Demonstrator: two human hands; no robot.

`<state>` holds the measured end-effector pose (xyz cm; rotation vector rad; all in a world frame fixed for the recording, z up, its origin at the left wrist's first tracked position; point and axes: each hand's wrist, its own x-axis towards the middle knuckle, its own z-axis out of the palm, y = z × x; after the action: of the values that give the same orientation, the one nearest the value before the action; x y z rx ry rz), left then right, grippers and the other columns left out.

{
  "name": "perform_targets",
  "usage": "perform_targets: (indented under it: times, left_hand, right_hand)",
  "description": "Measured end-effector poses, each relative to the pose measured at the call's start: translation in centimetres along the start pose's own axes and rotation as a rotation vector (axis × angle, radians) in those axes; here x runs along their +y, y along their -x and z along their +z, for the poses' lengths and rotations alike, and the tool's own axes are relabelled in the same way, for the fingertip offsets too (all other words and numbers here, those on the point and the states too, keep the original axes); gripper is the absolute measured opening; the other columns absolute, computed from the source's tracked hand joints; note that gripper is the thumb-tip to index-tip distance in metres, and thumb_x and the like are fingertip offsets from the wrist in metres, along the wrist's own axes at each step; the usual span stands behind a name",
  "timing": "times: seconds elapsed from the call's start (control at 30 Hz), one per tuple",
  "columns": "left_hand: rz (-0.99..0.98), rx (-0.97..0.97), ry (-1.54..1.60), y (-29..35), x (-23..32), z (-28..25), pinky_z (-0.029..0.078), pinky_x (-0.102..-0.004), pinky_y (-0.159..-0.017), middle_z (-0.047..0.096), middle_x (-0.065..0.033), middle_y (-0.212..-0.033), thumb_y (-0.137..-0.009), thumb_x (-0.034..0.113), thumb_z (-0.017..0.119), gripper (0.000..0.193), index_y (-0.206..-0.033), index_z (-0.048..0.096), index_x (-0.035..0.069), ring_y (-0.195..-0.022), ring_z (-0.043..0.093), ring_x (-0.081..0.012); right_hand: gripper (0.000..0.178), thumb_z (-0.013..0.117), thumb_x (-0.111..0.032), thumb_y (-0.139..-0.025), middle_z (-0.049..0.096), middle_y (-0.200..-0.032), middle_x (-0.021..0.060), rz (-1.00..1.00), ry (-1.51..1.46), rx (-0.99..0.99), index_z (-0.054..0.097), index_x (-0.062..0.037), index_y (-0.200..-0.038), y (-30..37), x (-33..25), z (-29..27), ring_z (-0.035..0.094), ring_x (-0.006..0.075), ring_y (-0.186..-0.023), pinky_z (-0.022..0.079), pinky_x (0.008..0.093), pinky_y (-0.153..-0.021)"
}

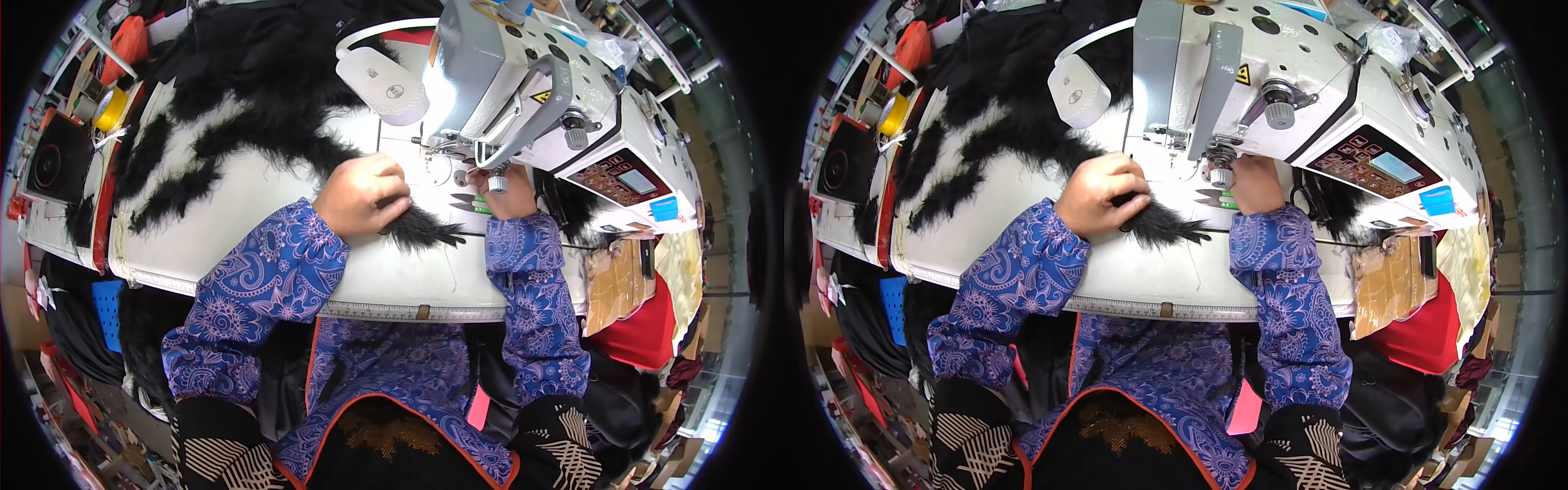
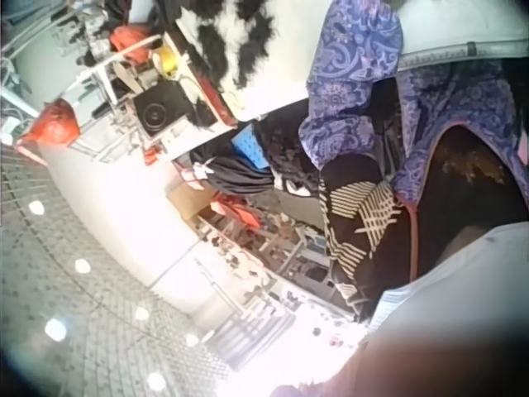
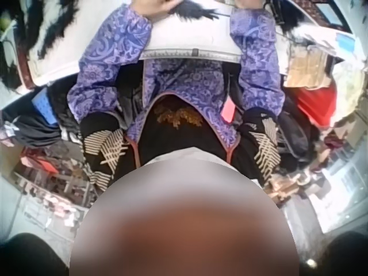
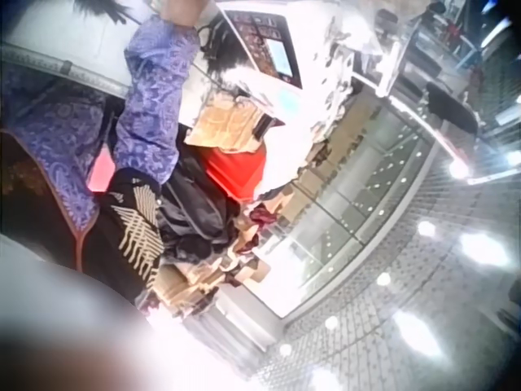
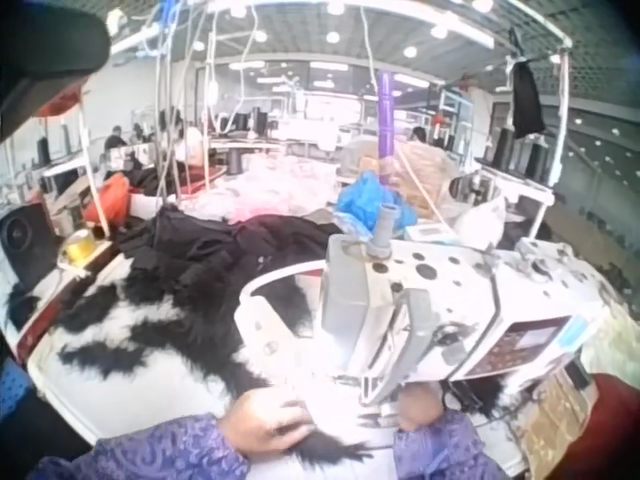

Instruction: Sewing together pieces of black and white fur material using an industrial sewing machine and trimming the edges with scissors.

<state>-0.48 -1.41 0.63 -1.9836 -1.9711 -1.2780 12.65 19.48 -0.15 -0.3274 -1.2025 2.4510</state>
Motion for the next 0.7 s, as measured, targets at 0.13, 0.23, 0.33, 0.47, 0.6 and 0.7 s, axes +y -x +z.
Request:
perform_targets:
  times: [0.13, 0.23, 0.33, 0.47, 0.6, 0.7]
  left_hand:
    - [-0.005, -0.025, -0.030, -0.1, 0.0, 0.5, 0.051, -0.0334, -0.064, 0.062, -0.0088, -0.079, -0.069, 0.005, 0.072, 0.011, -0.077, 0.065, 0.002, -0.073, 0.060, -0.0246]
    - [-0.037, -0.008, -0.026, -0.1, -0.2, 0.3, 0.051, -0.0333, -0.065, 0.062, -0.0085, -0.079, -0.070, 0.004, 0.072, 0.010, -0.076, 0.066, 0.002, -0.073, 0.060, -0.0244]
    - [-0.054, -0.009, -0.001, -0.2, -0.3, 0.6, 0.050, -0.0334, -0.066, 0.062, -0.0085, -0.078, -0.070, 0.004, 0.071, 0.008, -0.075, 0.065, 0.002, -0.074, 0.060, -0.0244]
    - [-0.062, 0.002, 0.017, -0.4, -0.3, 0.6, 0.050, -0.0334, -0.066, 0.061, -0.0085, -0.077, -0.069, 0.004, 0.072, 0.008, -0.074, 0.065, 0.002, -0.074, 0.060, -0.0247]
    - [-0.089, 0.033, 0.020, -0.2, -0.4, 0.6, 0.050, -0.0328, -0.067, 0.062, -0.0090, -0.078, -0.070, 0.003, 0.071, 0.009, -0.076, 0.066, 0.001, -0.075, 0.061, -0.0246]
    - [-0.173, 0.056, 0.043, -0.4, -0.3, 0.7, 0.050, -0.0321, -0.068, 0.062, -0.0097, -0.080, -0.072, 0.003, 0.071, 0.010, -0.080, 0.066, 0.001, -0.075, 0.061, -0.0246]
  right_hand:
    - [0.015, 0.066, -0.007, -0.081, 0.063, -0.084, 0.0061, -0.217, 0.936, 0.120, 0.063, 0.0002, -0.094, 0.6, 0.6, 2.0, 0.059, 0.0114, -0.073, 0.048, 0.0245, -0.062]
    - [0.012, 0.072, -0.008, -0.076, 0.062, -0.079, -0.0014, -0.176, 1.076, 0.042, 0.066, -0.0024, -0.085, 0.3, 1.6, 2.8, 0.053, 0.0063, -0.071, 0.045, 0.0228, -0.064]
    - [0.022, 0.075, -0.016, -0.072, 0.065, -0.071, 0.0043, -0.197, 1.068, 0.046, 0.065, 0.0001, -0.083, -0.7, 2.5, 2.5, 0.059, 0.0138, -0.065, 0.047, 0.0293, -0.062]
    - [0.018, 0.074, -0.016, -0.073, 0.063, -0.067, 0.0041, -0.369, 1.018, 0.075, 0.064, -0.0008, -0.077, -1.2, 3.4, 1.7, 0.060, 0.0140, -0.063, 0.047, 0.0300, -0.059]
    - [0.012, 0.068, -0.011, -0.079, 0.064, -0.079, 0.0006, -0.140, 1.339, 0.103, 0.066, -0.0007, -0.086, -0.4, 1.9, 2.1, 0.057, 0.0093, -0.071, 0.047, 0.0255, -0.067]
    - [0.009, 0.068, -0.007, -0.078, 0.064, -0.076, 0.0006, -0.189, 1.244, 0.126, 0.066, -0.0004, -0.084, 0.2, 1.7, 2.2, 0.057, 0.0080, -0.068, 0.047, 0.0247, -0.063]
